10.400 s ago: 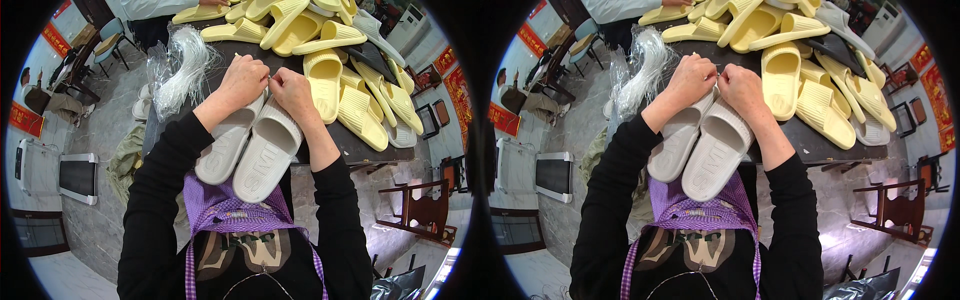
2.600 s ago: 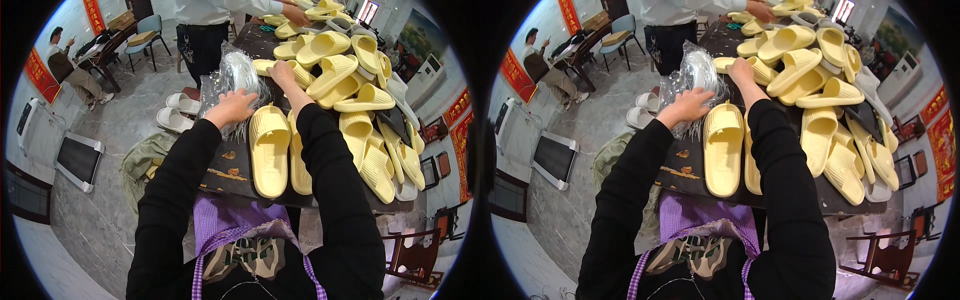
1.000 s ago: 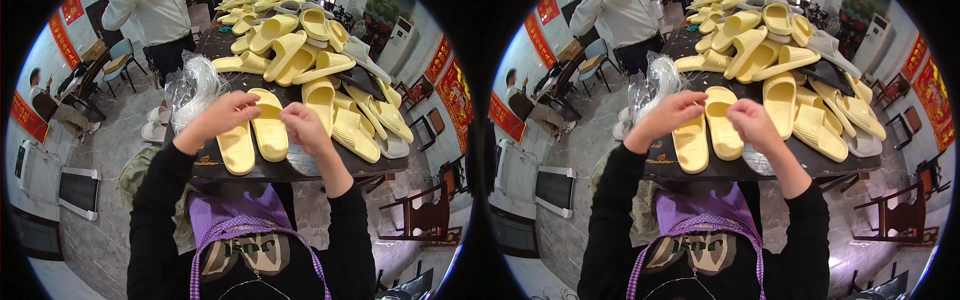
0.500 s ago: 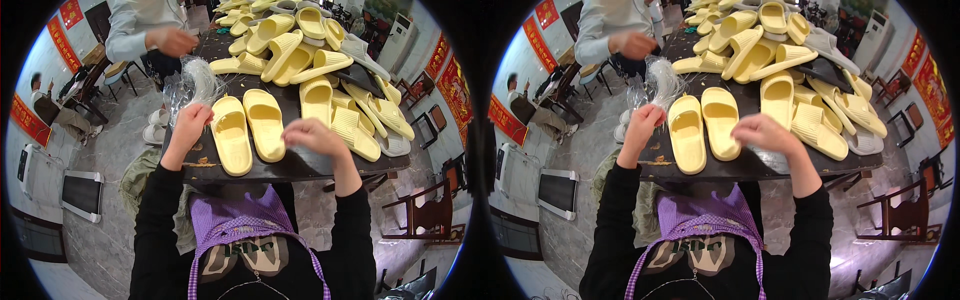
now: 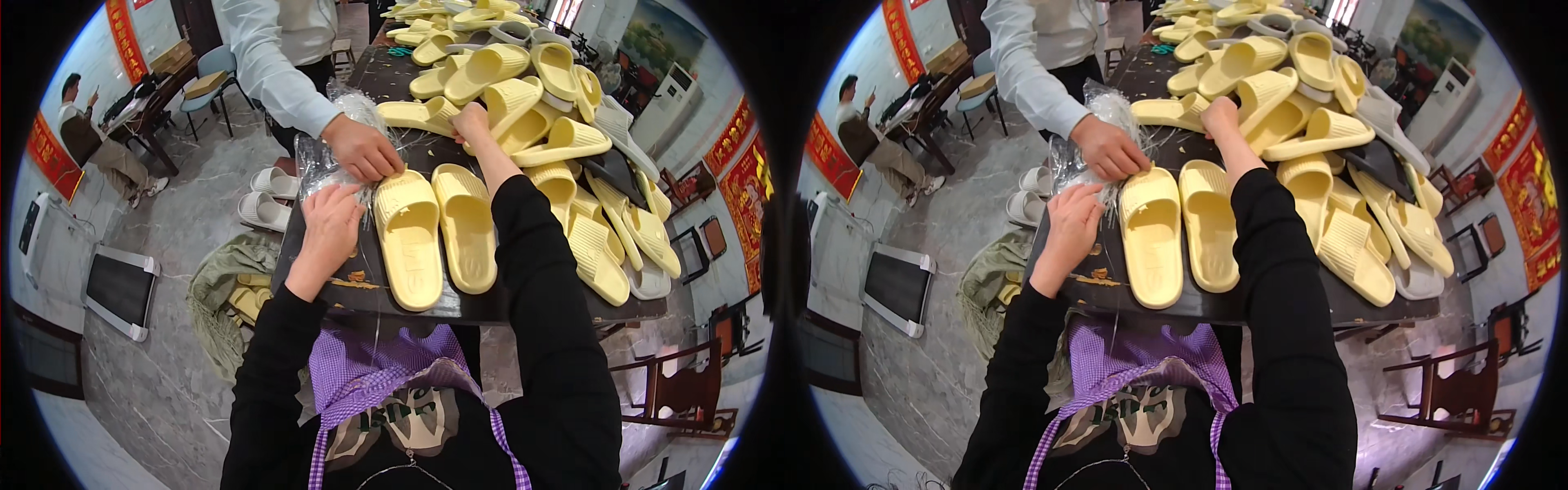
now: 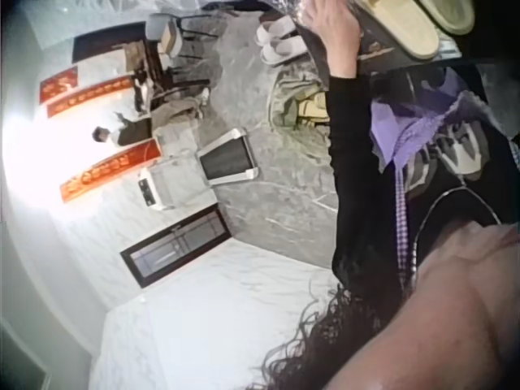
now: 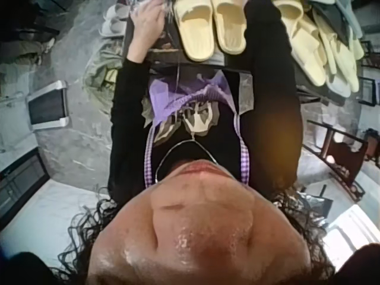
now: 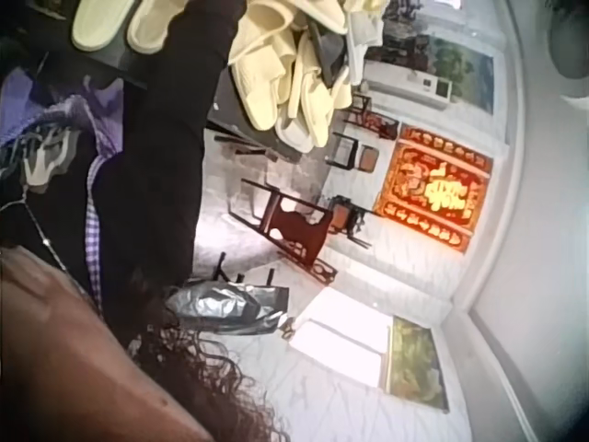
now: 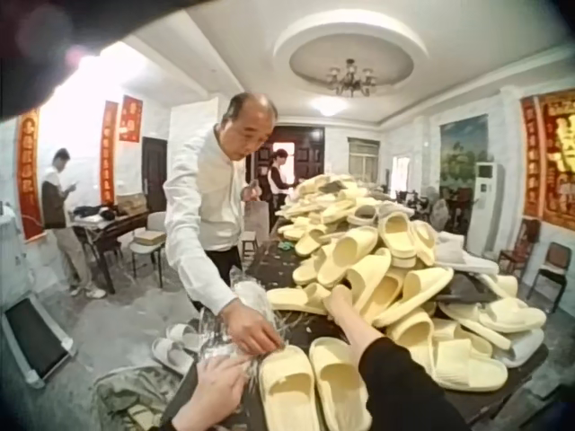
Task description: The person takes slippers from a bag and table, then pairs them together by threading plastic fasteners through each pair by hand.
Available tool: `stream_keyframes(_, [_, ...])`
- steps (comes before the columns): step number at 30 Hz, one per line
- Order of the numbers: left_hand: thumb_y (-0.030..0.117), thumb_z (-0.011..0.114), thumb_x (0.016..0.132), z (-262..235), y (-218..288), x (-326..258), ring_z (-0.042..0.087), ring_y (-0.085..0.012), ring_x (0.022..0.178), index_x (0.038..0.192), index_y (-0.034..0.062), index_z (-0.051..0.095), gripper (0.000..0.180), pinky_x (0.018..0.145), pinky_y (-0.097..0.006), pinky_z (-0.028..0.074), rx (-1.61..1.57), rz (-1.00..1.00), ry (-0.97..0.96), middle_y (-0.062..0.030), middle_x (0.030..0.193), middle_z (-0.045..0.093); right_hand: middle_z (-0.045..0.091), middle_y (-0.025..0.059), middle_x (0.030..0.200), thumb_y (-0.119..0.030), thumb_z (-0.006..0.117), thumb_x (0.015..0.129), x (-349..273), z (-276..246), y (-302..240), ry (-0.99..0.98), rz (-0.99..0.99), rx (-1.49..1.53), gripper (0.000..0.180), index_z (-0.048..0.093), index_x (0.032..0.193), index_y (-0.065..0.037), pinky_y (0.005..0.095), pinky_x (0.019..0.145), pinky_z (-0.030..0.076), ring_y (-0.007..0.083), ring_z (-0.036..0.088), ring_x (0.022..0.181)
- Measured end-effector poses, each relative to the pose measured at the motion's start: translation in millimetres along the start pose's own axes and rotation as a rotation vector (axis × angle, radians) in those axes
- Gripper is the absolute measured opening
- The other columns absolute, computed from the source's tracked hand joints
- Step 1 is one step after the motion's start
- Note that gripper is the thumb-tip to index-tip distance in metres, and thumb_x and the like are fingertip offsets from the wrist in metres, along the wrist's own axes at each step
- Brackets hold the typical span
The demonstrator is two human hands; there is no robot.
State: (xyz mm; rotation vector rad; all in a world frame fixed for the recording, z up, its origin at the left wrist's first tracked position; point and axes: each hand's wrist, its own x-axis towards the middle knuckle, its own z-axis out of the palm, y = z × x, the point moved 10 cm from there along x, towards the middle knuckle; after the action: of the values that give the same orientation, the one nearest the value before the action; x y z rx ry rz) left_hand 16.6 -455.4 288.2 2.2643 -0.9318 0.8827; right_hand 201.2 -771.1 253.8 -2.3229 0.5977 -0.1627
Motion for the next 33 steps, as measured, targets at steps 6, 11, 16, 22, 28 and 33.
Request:
stream_keyframes(6, [0.009,0.061,0.075,0,-8,-6,0.051,-0.0273,0.101,0.079,0.0037,0.058,0.008,0.088,-0.04,0.033,-0.039,-0.037,0.03,-0.0057,0.101,0.06,0.062,0.0224,0.067,-0.001,0.051,0.074,38,-4,2,0.392,-0.326,-0.229,0.015,0.062,0.067,0.007,0.04,0.053,0.05,0.0344,0.063,0.059])
stream_keyframes(11, [0.009,0.06,0.076,0,-7,-8,0.052,-0.0279,0.1,0.081,0.0031,0.059,0.008,0.087,-0.04,0.034,-0.038,-0.037,0.02,-0.0059,0.101,0.061,0.056,0.0104,0.05,-0.005,0.062,0.068,30,0,-17,0.455,-0.645,-0.461,0.016,0.059,0.054,0.0,0.0309,0.04,0.044,0.0186,0.055,0.04])
stream_keyframes(16, [0.009,0.06,0.077,-4,-8,-8,0.052,-0.0273,0.1,0.081,0.0028,0.06,0.008,0.086,-0.039,0.035,-0.042,-0.043,0.036,-0.0059,0.1,0.062,0.054,0.0062,0.052,-0.008,0.063,0.074,2,-29,-10,0.046,-0.111,0.395,0.017,0.057,0.06,-0.001,0.0268,0.04,0.041,0.0141,0.051,0.043])
stream_keyframes(22, [0.01,0.058,0.079,-7,-12,-7,0.053,-0.0258,0.098,0.081,0.0036,0.059,0.007,0.087,-0.038,0.034,-0.105,-0.058,0.063,-0.0059,0.1,0.062,0.056,0.0019,0.067,-0.009,0.058,0.085,-81,-29,-89,-0.394,-0.15,0.882,0.009,0.056,0.082,-0.001,0.0208,0.044,0.041,0.008,0.053,0.056])
stream_keyframes(28, [0.011,0.054,0.083,-22,-20,-10,0.053,-0.0257,0.097,0.082,0.0035,0.058,0.008,0.086,-0.036,0.036,-0.322,-0.146,0.05,-0.0075,0.1,0.062,0.057,0.002,0.069,-0.008,0.057,0.085,-159,-20,-144,-0.573,-0.311,0.873,0.007,0.057,0.085,-0.001,0.0202,0.044,0.042,0.0071,0.054,0.058])
stream_keyframes(33, [0.01,0.053,0.084,-26,-8,-22,0.054,-0.0283,0.097,0.081,0.0019,0.058,0.01,0.085,-0.036,0.039,-0.442,-0.188,0.001,-0.0103,0.102,0.061,0.058,0.0037,0.071,-0.009,0.059,0.084,-179,20,-156,-0.675,-0.315,0.783,0.01,0.058,0.087,0.0,0.0212,0.044,0.045,0.0079,0.056,0.058])
